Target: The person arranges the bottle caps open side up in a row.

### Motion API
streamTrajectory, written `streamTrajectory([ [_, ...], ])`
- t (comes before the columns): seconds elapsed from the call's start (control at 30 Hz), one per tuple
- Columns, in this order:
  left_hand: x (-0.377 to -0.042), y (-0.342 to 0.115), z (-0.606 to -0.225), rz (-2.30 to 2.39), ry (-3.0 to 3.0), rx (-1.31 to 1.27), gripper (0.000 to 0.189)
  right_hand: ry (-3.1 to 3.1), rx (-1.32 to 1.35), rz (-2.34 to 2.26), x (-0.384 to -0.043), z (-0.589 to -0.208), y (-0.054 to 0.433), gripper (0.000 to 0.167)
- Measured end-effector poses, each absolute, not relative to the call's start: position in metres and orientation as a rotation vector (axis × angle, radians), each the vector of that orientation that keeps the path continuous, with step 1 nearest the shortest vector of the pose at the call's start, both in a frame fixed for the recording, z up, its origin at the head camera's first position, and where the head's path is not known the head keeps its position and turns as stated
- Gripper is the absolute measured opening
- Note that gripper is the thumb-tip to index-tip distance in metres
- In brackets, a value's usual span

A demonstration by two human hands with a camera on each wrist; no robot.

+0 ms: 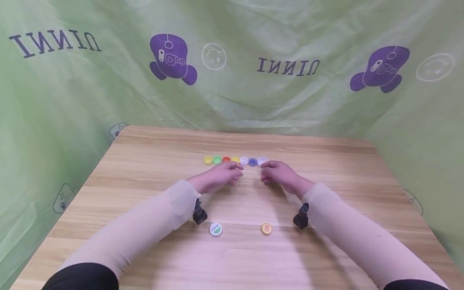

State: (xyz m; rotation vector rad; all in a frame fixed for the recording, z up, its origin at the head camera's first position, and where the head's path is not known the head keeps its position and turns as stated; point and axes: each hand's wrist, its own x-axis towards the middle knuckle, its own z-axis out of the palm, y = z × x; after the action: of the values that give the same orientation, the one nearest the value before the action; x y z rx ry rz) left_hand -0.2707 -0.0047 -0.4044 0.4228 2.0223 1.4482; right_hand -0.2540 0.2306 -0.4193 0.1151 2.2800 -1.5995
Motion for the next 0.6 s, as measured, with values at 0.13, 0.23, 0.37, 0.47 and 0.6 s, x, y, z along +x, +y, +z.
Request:
streamTrajectory([
  [0.13, -0.258, -0.023, -0.402, 1.315, 2.095, 0.47, 0.043, 2.258, -0.045, -1.505, -0.237, -0.415, 0.21, 0.045],
  [0.23, -0.251, -0.036, -0.401, 1.206, 2.116, 0.49, 0.043, 2.219, -0.175, -1.421, -0.223, -0.415, 0.196, 0.043],
  [0.37, -0.243, -0.054, -0.401, 1.115, 2.135, 0.517, 0.043, 2.127, -0.263, -1.378, -0.205, -0.415, 0.178, 0.042],
  [0.47, -0.238, -0.065, -0.399, 1.124, 2.149, 0.513, 0.042, 2.038, -0.283, -1.401, -0.193, -0.415, 0.168, 0.039],
  [0.6, -0.229, -0.078, -0.397, 1.145, 2.14, 0.51, 0.042, 1.985, -0.291, -1.42, -0.182, -0.416, 0.16, 0.035],
])
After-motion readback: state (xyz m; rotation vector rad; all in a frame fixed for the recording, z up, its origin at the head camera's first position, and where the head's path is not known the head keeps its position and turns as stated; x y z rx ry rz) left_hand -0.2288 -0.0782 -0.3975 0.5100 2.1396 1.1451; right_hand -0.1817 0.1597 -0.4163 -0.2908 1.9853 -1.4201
